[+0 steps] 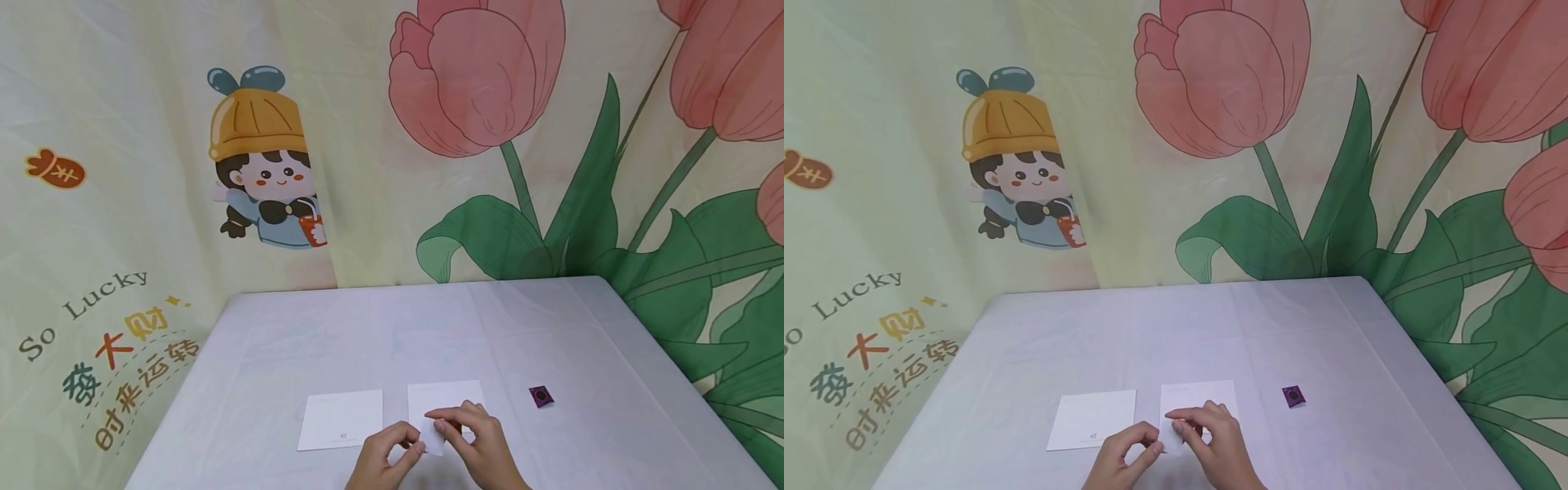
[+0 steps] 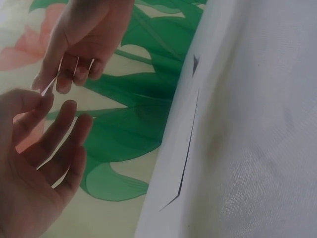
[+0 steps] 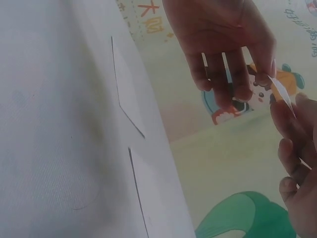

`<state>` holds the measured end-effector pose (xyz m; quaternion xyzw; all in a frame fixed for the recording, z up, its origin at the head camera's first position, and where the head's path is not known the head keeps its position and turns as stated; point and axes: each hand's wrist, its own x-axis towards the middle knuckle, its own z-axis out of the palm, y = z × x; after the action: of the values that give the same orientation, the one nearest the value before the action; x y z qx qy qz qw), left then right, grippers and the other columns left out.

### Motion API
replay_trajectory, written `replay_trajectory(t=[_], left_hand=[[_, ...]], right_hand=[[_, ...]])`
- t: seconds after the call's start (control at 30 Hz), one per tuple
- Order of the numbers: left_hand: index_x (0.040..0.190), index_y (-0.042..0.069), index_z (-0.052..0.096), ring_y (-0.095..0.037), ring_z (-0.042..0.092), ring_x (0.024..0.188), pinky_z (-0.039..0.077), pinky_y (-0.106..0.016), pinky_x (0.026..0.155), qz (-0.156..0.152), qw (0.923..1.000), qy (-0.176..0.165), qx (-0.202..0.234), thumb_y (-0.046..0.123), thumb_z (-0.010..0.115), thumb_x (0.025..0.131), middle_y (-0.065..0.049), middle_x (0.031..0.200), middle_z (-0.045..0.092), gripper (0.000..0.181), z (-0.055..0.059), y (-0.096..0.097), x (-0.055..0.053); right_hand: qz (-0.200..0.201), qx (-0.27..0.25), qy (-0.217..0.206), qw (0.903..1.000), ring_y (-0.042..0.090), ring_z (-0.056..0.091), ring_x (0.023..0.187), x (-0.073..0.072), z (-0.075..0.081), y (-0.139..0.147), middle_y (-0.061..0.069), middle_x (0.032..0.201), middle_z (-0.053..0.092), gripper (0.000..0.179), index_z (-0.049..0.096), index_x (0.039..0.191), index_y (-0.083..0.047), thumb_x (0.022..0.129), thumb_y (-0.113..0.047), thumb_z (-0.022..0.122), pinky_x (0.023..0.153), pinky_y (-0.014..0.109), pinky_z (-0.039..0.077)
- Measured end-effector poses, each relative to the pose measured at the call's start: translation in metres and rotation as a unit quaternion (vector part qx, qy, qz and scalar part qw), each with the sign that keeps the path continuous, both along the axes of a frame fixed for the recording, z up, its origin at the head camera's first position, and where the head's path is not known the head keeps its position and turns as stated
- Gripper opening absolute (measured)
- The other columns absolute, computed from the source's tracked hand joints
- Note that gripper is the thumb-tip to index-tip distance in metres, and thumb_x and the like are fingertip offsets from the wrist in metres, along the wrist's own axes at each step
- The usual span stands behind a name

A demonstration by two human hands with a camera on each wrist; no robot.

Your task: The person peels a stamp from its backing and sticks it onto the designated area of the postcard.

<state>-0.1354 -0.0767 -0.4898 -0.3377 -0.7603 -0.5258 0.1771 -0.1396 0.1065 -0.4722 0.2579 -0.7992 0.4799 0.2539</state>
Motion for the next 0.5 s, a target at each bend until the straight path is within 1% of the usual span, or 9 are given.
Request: replay_trajectory(t=[0.13, 0.23, 0.37, 0.47, 0.5], left_hand=[[0.084, 0.012, 0.06, -0.004, 0.057, 0.07, 0.05, -0.025, 0.062, 0.018, 0.9998, -0.013, -0.003, -0.001, 0.063, 0.083, 0.003, 0.075, 0.061, 0.014, 0.001, -0.001, 0.0], [0.083, 0.011, 0.06, -0.004, 0.057, 0.069, 0.049, -0.024, 0.062, 0.026, 0.9995, -0.018, -0.005, -0.003, 0.063, 0.082, 0.002, 0.074, 0.06, 0.014, 0.006, 0.0, 0.002], [0.08, 0.007, 0.06, -0.004, 0.057, 0.068, 0.049, -0.024, 0.061, 0.026, 0.9995, -0.018, 0.0, -0.007, 0.063, 0.08, -0.001, 0.072, 0.06, 0.014, 0.024, 0.002, 0.008], [0.079, 0.005, 0.06, -0.004, 0.056, 0.067, 0.049, -0.024, 0.061, 0.029, 0.9991, -0.031, 0.0, -0.007, 0.062, 0.081, -0.002, 0.071, 0.06, 0.013, 0.039, 0.004, 0.014], [0.079, 0.005, 0.06, -0.004, 0.056, 0.067, 0.049, -0.024, 0.061, 0.031, 0.9988, -0.038, -0.001, -0.007, 0.062, 0.081, -0.001, 0.071, 0.06, 0.012, 0.042, 0.004, 0.015]], right_hand=[[-0.008, -0.002, -0.025, 0.9997, -0.002, 0.039, 0.059, 0.001, 0.002, 0.001, -0.02, 0.065, 0.05, 0.022, 0.069, 0.097, -0.023, 0.081, -0.008, 0.069, 0.054, 0.018, 0.032], [-0.017, -0.002, -0.041, 0.999, -0.002, 0.041, 0.059, 0.001, 0.005, 0.001, -0.02, 0.065, 0.054, 0.021, 0.067, 0.096, -0.022, 0.08, -0.008, 0.07, 0.055, 0.018, 0.033], [-0.015, -0.015, -0.051, 0.9985, 0.0, 0.045, 0.059, 0.006, 0.017, -0.002, -0.016, 0.065, 0.058, 0.02, 0.065, 0.09, -0.015, 0.077, -0.002, 0.072, 0.056, 0.019, 0.037], [-0.003, -0.029, -0.051, 0.9983, 0.002, 0.047, 0.06, 0.011, 0.029, -0.004, -0.011, 0.066, 0.059, 0.018, 0.063, 0.086, -0.01, 0.076, 0.002, 0.072, 0.057, 0.021, 0.039], [0.001, -0.031, -0.052, 0.9982, 0.003, 0.047, 0.06, 0.012, 0.032, -0.005, -0.011, 0.067, 0.059, 0.017, 0.062, 0.085, -0.01, 0.076, 0.002, 0.071, 0.057, 0.021, 0.039]])
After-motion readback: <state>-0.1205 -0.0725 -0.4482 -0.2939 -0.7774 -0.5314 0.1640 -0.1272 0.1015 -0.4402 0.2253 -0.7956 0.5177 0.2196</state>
